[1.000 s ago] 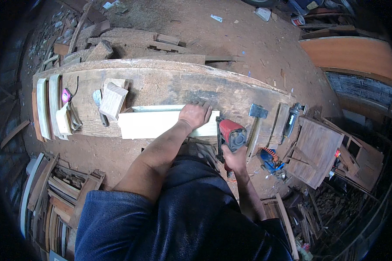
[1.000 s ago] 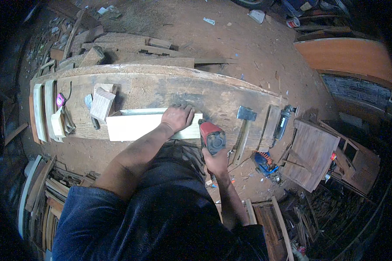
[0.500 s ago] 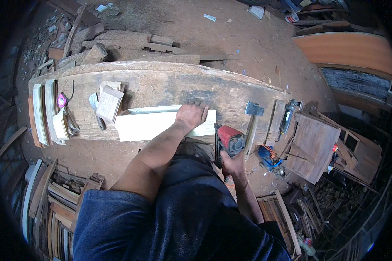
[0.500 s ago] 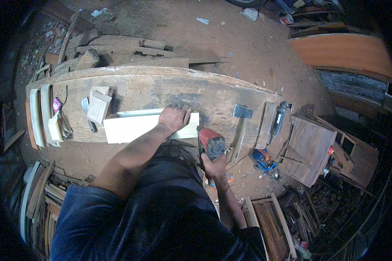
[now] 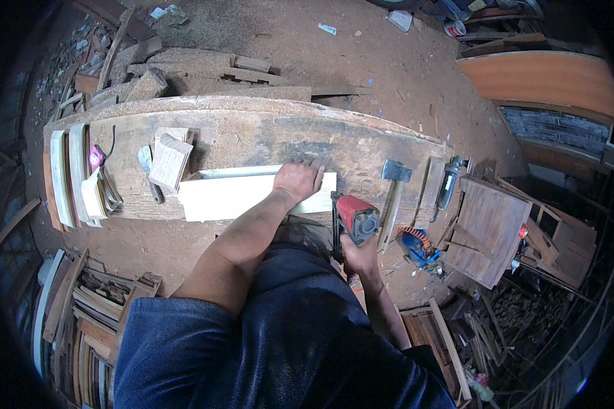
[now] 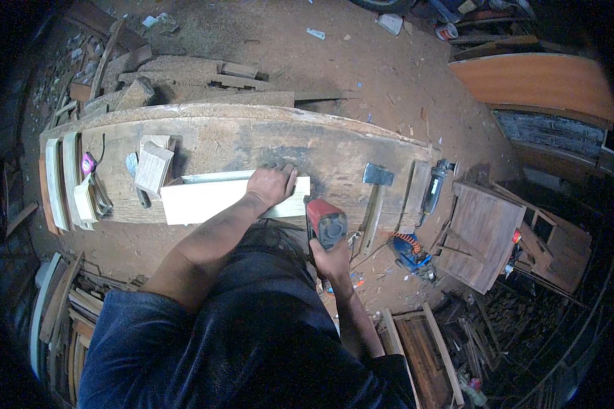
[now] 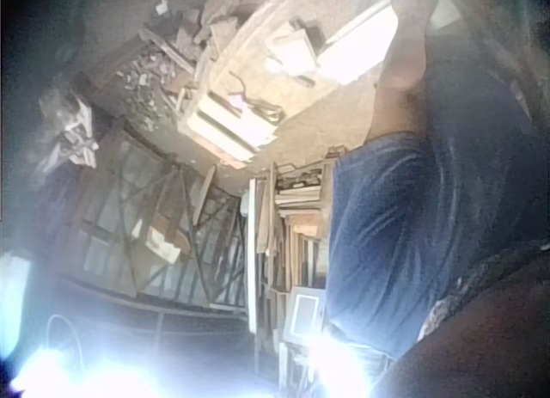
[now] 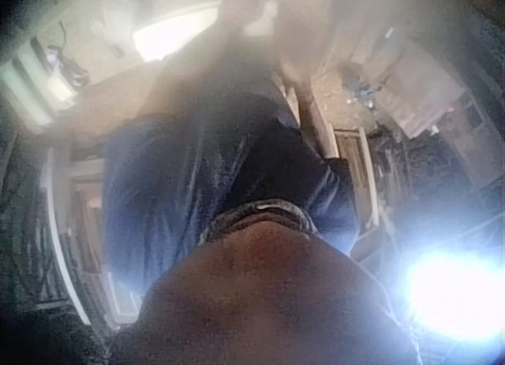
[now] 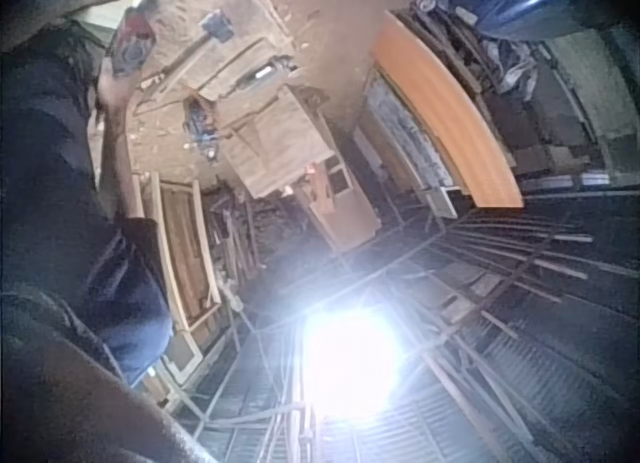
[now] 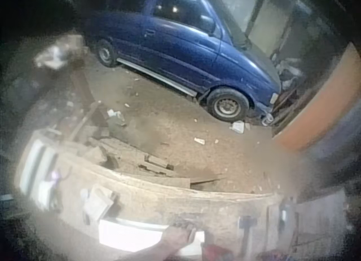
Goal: The person assembles wooden frames by nailing pieces of lumber together using a pneumatic nail gun. They repeatedly pick up planks, align them on a workbench, and secure them with nails. The person works on multiple frames, stacking completed ones against a wall.
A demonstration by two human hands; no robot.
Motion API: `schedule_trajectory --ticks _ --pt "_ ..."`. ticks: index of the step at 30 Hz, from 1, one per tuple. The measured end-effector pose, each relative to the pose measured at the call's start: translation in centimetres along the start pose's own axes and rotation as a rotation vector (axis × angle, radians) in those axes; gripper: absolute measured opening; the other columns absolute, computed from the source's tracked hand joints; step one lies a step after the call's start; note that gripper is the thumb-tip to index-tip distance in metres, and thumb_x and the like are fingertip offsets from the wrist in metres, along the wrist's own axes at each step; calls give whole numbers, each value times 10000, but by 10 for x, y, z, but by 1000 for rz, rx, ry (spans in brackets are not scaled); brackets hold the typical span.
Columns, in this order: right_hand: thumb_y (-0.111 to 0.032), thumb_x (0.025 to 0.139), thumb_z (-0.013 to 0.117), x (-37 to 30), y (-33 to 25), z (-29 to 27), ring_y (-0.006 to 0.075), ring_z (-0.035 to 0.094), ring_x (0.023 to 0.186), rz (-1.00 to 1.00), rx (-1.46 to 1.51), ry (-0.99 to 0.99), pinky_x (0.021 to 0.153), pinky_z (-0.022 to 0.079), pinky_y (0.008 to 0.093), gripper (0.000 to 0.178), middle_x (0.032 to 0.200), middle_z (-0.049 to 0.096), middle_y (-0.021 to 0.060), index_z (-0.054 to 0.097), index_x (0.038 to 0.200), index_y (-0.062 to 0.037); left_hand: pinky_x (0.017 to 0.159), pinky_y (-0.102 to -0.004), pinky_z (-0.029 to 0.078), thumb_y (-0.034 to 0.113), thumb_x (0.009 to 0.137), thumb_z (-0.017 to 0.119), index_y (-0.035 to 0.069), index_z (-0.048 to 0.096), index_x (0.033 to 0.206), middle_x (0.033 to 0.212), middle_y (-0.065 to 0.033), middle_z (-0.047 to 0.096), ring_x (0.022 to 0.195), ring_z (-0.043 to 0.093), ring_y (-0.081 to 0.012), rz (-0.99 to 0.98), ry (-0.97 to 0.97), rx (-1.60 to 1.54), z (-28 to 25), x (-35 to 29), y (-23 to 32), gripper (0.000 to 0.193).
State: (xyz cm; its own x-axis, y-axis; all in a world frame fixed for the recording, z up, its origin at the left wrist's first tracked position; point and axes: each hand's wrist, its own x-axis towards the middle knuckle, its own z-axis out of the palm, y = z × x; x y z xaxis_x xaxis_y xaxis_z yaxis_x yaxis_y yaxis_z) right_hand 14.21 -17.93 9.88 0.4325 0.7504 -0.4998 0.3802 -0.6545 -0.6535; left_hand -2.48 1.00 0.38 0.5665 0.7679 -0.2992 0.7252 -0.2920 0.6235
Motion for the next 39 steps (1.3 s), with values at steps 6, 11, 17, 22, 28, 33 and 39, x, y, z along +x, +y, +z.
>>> schedule_trajectory --ticks 6,11,17,22,28,33,39 --pt "-43 825 669 -6 -21 -4 152 634 880 -10 9 -54 809 511 319 201 949 665 24 638 1022 -13 833 -488 567 354 1063 421 62 625 1053 911 -221 735 862 719 -387 -20 -26 29 0 2 1 357" --pt "-61 828 678 -11 -21 -5 141 631 800 -92 81 -29 722 515 316 206 897 661 27 627 1021 -10 831 -484 566 337 1055 433 57 636 1051 904 -204 737 846 717 -379 16 31 38 5 1 -1 346" --pt "-81 836 697 -24 -2 -8 101 597 645 39 100 -74 543 459 290 159 802 645 24 624 969 -31 841 -484 564 325 1049 440 57 651 1043 926 -192 740 864 717 -374 35 77 52 7 0 -1 342" --pt "-124 828 726 -28 -14 -6 172 652 852 70 102 -54 766 513 338 298 944 690 87 651 1065 39 868 -483 559 328 1046 440 58 652 1056 936 -192 739 875 718 -379 19 42 54 9 2 -3 343" --pt "-115 817 717 -36 -22 -9 209 675 961 162 77 -70 875 526 355 349 1029 712 120 660 1113 63 914 -485 548 348 1054 412 66 649 1128 1039 -205 733 968 712 -375 -8 -17 43 0 0 3 376" --pt "-97 815 712 -36 -5 -10 171 642 843 132 126 -79 764 512 336 266 945 686 73 655 1049 15 969 -492 528 391 1068 383 66 637 1229 1163 -207 716 1078 691 -372 -33 -100 11 -7 1 4 444" --pt "-50 827 692 -65 33 -16 130 612 707 154 220 93 644 508 321 180 851 642 13 644 1000 -31 980 -508 528 832 880 475 74 626 1344 1061 -219 731 1061 700 -379 -88 -382 96 -66 -33 -40 901"
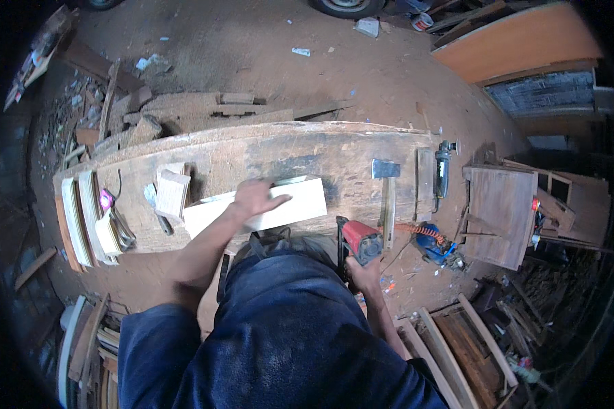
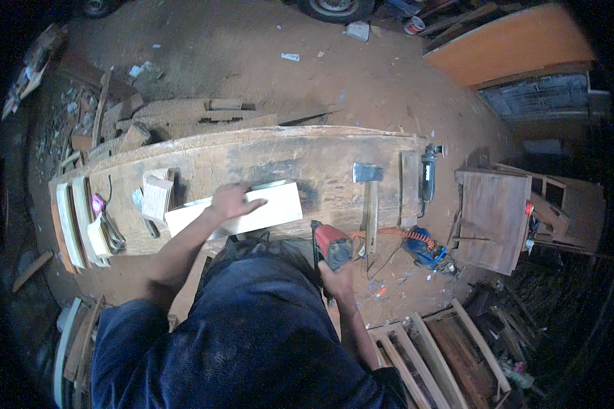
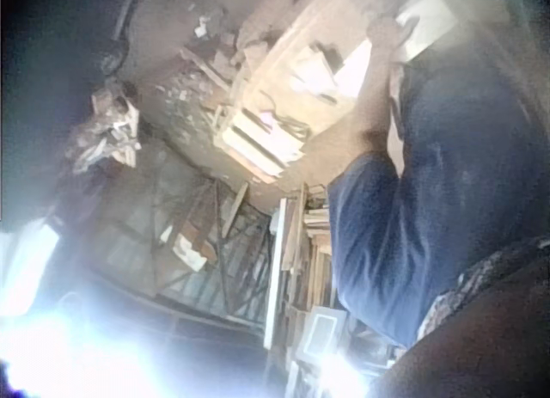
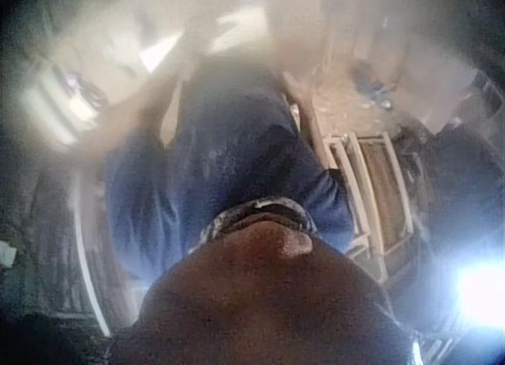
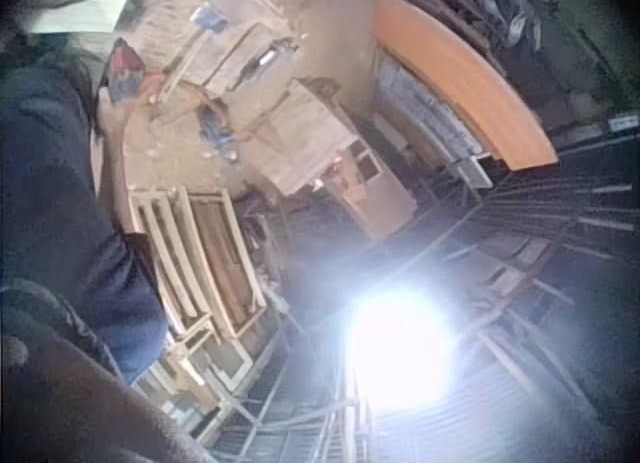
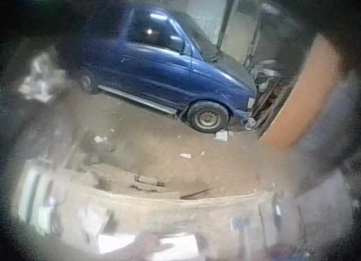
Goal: The person assembles wooden frames by nailing pieces of lumber together using a pneumatic nail gun. They repeatedly pick up planks, align them on a workbench, and secure them with nails. The person works on multiple frames, stacking completed ones against a wall.
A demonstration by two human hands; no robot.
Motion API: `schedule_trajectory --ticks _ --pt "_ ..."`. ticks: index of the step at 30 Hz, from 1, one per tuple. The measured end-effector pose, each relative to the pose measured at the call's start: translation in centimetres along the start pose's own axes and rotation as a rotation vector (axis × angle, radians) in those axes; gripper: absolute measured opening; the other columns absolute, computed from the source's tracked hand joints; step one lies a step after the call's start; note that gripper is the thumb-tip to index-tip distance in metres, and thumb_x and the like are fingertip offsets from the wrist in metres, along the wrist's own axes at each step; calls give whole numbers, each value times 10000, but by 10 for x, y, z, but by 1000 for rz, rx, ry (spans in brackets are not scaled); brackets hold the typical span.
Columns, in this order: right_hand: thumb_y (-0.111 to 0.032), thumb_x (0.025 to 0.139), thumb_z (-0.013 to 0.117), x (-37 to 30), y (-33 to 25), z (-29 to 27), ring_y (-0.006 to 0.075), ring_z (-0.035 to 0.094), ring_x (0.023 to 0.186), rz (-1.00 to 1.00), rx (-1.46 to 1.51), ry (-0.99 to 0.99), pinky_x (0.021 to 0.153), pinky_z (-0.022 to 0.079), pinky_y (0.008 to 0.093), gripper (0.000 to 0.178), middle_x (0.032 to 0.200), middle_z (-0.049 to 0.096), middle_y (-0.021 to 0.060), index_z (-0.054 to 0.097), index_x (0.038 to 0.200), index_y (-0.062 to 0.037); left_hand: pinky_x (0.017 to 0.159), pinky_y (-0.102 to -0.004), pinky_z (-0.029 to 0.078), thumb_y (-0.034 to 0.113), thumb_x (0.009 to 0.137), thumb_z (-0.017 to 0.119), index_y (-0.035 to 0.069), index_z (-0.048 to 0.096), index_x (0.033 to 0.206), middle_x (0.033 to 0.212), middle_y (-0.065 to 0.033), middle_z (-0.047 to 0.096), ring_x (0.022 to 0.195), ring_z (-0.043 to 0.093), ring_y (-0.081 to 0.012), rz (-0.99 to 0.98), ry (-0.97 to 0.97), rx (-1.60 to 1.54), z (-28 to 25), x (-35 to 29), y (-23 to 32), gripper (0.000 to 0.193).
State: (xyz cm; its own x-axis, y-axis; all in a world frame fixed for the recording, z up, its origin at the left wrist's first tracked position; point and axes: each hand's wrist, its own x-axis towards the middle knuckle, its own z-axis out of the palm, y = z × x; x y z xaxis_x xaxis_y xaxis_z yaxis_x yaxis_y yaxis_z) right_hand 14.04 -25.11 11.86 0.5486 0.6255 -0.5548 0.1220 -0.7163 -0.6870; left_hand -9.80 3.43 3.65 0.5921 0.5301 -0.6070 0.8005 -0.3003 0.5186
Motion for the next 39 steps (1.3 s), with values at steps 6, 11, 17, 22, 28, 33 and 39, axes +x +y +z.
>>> schedule_trajectory --ticks 6,11,17,22,28,33,39 --pt "-70 842 680 -19 31 -20 124 605 606 -5 87 153 560 495 321 110 774 654 5 676 944 -29 859 -470 569 810 835 597 37 728 1117 867 -210 743 911 740 -348 9 -50 108 3 -49 -9 834" --pt "-45 850 646 -43 13 -26 132 587 528 98 38 147 471 449 312 59 689 620 13 651 908 -34 810 -455 585 523 927 662 52 679 1140 942 -189 733 941 731 -335 186 312 210 71 -62 0 517" --pt "-46 839 650 -39 82 -23 161 588 554 112 53 183 510 466 336 210 735 634 33 641 1048 -29 952 -472 527 419 910 702 37 628 1212 1154 -174 685 1127 653 -340 160 148 196 73 -36 12 493" --pt "-102 807 703 -50 53 -21 168 672 835 76 198 175 783 539 355 267 903 728 61 703 1041 27 1073 -500 438 352 892 738 48 640 1240 1286 -175 616 1258 551 -349 185 630 258 45 -6 4 473" --pt "-79 846 686 -46 64 -31 145 623 673 100 115 130 629 511 331 186 780 659 32 659 1015 -6 926 -479 534 244 836 772 106 611 1374 1221 -138 636 1139 613 -331 47 190 497 38 44 -39 578" --pt "-105 873 686 -58 9 -38 135 610 639 265 123 72 587 492 326 129 757 651 23 672 953 -5 944 -491 494 216 795 776 151 578 1428 1185 -150 601 1111 580 -336 255 374 406 29 -44 1 667" --pt "-95 866 697 -28 -7 -32 118 587 608 -164 148 115 572 477 313 126 726 647 10 680 946 0 1211 -596 248 408 815 805 234 305 1621 1579 -233 361 1468 326 -441 286 315 439 61 -69 20 965"
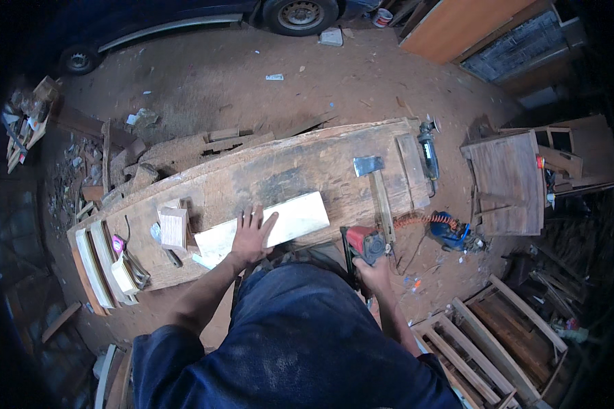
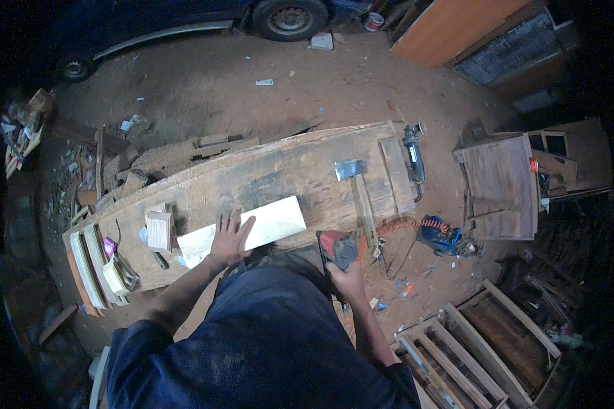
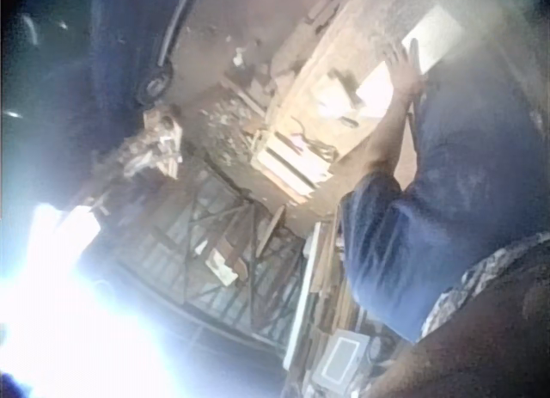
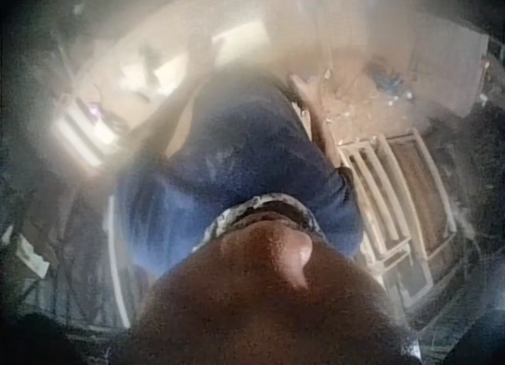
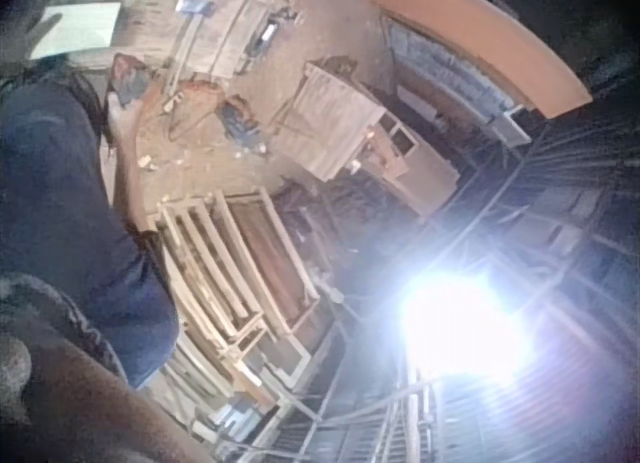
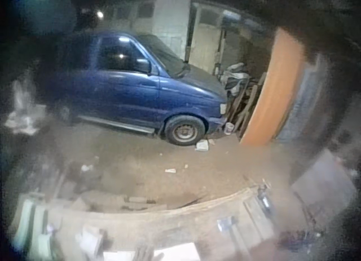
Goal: The person assembles wooden frames by nailing pieces of lumber together using a pneumatic nail gun. They repeatedly pick up planks, align them on a workbench, and secure them with nails. The person works on multiple frames, stacking completed ones against a wall.
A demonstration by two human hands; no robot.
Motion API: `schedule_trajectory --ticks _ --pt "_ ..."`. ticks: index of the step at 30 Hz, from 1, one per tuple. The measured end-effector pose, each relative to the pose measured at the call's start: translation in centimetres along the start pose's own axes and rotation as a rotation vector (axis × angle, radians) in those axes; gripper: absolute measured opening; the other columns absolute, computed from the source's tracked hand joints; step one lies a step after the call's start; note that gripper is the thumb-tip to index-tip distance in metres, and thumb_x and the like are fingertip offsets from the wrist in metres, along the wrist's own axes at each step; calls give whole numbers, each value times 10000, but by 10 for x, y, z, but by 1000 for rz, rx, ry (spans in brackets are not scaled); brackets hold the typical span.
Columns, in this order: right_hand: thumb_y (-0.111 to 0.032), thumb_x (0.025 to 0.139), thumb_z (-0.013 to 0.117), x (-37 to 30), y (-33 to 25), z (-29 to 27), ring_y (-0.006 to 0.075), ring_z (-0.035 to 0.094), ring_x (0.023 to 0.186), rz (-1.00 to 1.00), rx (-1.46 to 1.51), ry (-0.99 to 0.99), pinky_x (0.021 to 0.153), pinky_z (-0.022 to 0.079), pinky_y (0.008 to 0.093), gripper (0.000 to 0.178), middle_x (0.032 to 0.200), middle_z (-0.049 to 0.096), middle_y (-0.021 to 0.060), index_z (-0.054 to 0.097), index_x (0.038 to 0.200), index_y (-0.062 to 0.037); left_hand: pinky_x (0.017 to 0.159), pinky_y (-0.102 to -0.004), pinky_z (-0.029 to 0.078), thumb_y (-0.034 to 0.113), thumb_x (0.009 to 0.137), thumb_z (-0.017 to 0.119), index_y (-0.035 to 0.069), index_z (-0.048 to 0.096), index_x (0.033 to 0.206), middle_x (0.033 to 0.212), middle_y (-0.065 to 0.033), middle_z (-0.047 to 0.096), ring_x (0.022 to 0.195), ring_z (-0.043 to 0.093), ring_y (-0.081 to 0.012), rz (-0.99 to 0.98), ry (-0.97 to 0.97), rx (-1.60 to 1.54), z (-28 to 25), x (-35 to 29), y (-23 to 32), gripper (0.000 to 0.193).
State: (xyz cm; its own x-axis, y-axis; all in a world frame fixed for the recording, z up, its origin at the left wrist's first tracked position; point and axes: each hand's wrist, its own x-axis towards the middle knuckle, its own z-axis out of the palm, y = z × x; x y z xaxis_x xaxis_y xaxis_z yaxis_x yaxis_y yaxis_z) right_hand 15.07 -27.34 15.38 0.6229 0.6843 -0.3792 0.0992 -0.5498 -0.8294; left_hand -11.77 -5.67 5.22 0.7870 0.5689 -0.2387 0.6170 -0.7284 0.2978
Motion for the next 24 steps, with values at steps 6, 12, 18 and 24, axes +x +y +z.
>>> schedule_trajectory --ticks 6,12,18,24 --pt "-164 865 713 43 -25 12 175 661 726 241 -234 -227 678 514 352 226 801 699 77 701 991 23 1251 -593 171 463 813 807 259 217 1649 1648 -239 250 1513 249 -446 -12 -114 -84 -2 -4 -2 1043" --pt "-184 833 728 61 -45 20 265 742 938 177 -352 -258 843 543 372 364 976 765 185 706 1106 57 1242 -584 197 452 802 813 251 250 1640 1625 -238 283 1486 290 -442 6 -56 -169 -3 -7 -7 1030" --pt "-117 847 700 98 -56 43 132 584 512 42 -331 -180 485 459 321 168 635 620 51 661 853 46 1240 -576 216 444 813 804 263 248 1641 1622 -220 299 1478 315 -438 9 -43 -185 -4 -9 -9 1014" --pt "-192 813 754 103 -46 51 332 746 944 23 -410 -199 845 552 421 361 993 764 217 721 1075 56 1239 -578 228 426 808 805 258 252 1639 1615 -215 314 1480 323 -431 26 -26 -181 -5 -7 -14 1012"
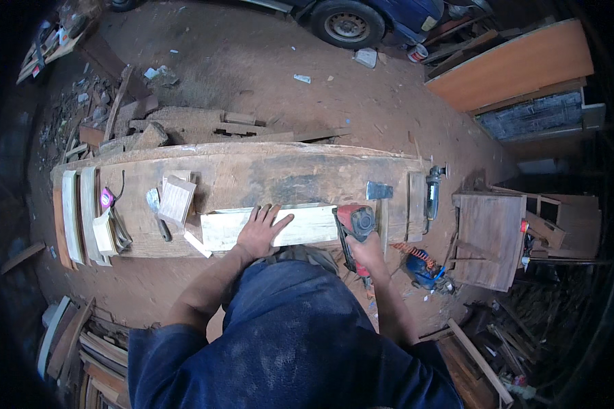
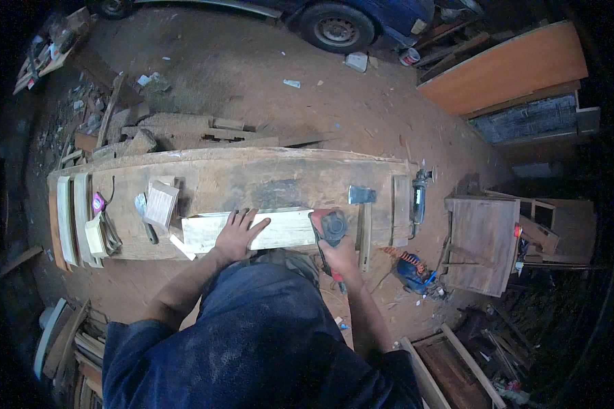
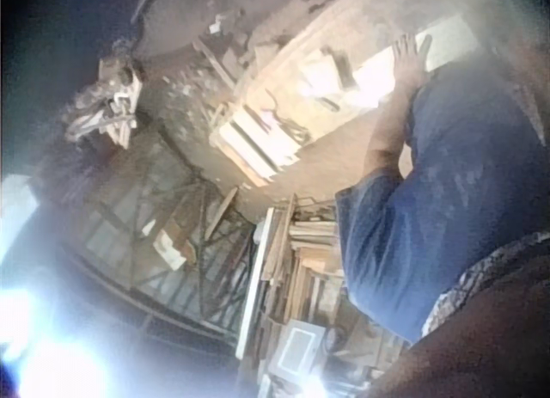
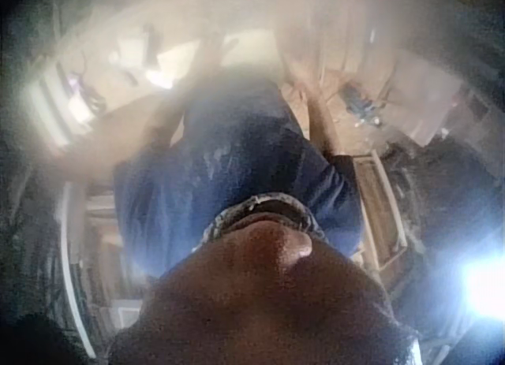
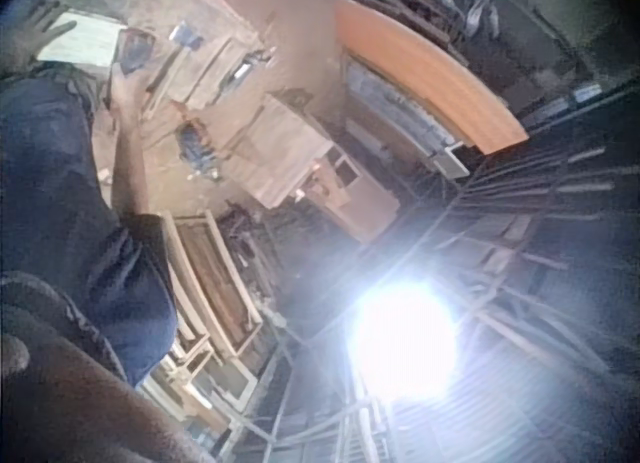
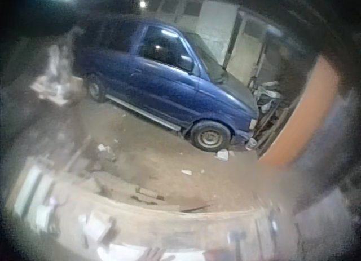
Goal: The person assembles wooden frames by nailing pieces of lumber together using a pneumatic nail gun. They repeatedly pick up planks, align them on a workbench, and secure them with nails. The person works on multiple frames, stacking completed ones against a wall.
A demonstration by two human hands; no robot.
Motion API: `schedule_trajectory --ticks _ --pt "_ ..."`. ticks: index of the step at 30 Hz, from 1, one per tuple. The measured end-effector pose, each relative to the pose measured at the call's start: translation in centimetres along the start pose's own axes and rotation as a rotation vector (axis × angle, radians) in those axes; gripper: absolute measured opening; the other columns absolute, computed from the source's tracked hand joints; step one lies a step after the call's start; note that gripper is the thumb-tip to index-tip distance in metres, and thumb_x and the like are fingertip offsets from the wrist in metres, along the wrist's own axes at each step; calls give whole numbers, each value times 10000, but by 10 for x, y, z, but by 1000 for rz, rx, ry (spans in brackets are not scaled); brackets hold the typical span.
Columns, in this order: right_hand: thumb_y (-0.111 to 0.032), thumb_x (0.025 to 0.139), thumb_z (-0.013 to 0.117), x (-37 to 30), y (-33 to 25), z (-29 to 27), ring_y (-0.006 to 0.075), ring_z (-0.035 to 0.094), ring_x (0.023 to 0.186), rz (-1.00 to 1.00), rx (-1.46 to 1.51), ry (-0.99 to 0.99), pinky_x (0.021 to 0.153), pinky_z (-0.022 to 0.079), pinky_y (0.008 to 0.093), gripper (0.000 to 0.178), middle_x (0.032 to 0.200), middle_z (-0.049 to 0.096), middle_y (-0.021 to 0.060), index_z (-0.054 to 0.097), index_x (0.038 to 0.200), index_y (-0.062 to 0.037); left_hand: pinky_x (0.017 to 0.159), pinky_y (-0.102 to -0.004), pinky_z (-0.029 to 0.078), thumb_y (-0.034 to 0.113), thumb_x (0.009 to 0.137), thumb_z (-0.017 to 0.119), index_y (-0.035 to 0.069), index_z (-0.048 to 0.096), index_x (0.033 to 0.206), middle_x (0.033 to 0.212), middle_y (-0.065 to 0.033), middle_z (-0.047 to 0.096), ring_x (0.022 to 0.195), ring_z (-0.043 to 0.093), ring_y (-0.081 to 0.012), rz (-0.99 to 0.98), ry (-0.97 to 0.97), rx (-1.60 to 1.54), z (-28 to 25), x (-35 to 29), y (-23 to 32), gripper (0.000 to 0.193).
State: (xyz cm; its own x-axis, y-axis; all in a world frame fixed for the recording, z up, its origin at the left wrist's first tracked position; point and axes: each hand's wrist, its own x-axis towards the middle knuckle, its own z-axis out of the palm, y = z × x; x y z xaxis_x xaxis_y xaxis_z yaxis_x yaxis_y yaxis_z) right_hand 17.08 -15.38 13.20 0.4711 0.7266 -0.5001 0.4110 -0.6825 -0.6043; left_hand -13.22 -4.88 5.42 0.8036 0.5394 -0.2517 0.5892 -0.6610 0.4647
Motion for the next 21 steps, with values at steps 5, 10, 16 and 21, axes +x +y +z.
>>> schedule_trajectory --ticks 5,10,16,21 --pt "-186 815 748 -6 -3 0 333 750 944 75 -55 -38 840 556 414 356 981 765 219 723 1083 47 1242 -578 222 423 816 801 250 245 1640 1610 -213 318 1488 314 -421 4 -5 -30 4 -1 -3 1008" --pt "-189 813 741 -9 -2 2 315 752 941 86 -32 -31 824 557 413 344 961 764 218 725 1053 58 1245 -577 213 430 822 797 247 238 1643 1609 -215 319 1490 309 -418 10 -17 -33 1 0 -4 1010" --pt "-172 828 719 -7 12 6 238 697 798 72 6 18 712 526 382 279 853 720 150 710 980 61 1242 -573 216 426 819 801 249 236 1645 1610 -215 318 1481 318 -428 11 -19 -31 0 1 -3 1016" --pt "-122 865 679 -15 22 10 128 595 535 -5 52 43 495 469 321 158 659 637 41 691 887 35 1233 -569 231 393 802 816 241 266 1636 1604 -214 327 1470 330 -435 21 33 -71 3 -1 -5 1010"
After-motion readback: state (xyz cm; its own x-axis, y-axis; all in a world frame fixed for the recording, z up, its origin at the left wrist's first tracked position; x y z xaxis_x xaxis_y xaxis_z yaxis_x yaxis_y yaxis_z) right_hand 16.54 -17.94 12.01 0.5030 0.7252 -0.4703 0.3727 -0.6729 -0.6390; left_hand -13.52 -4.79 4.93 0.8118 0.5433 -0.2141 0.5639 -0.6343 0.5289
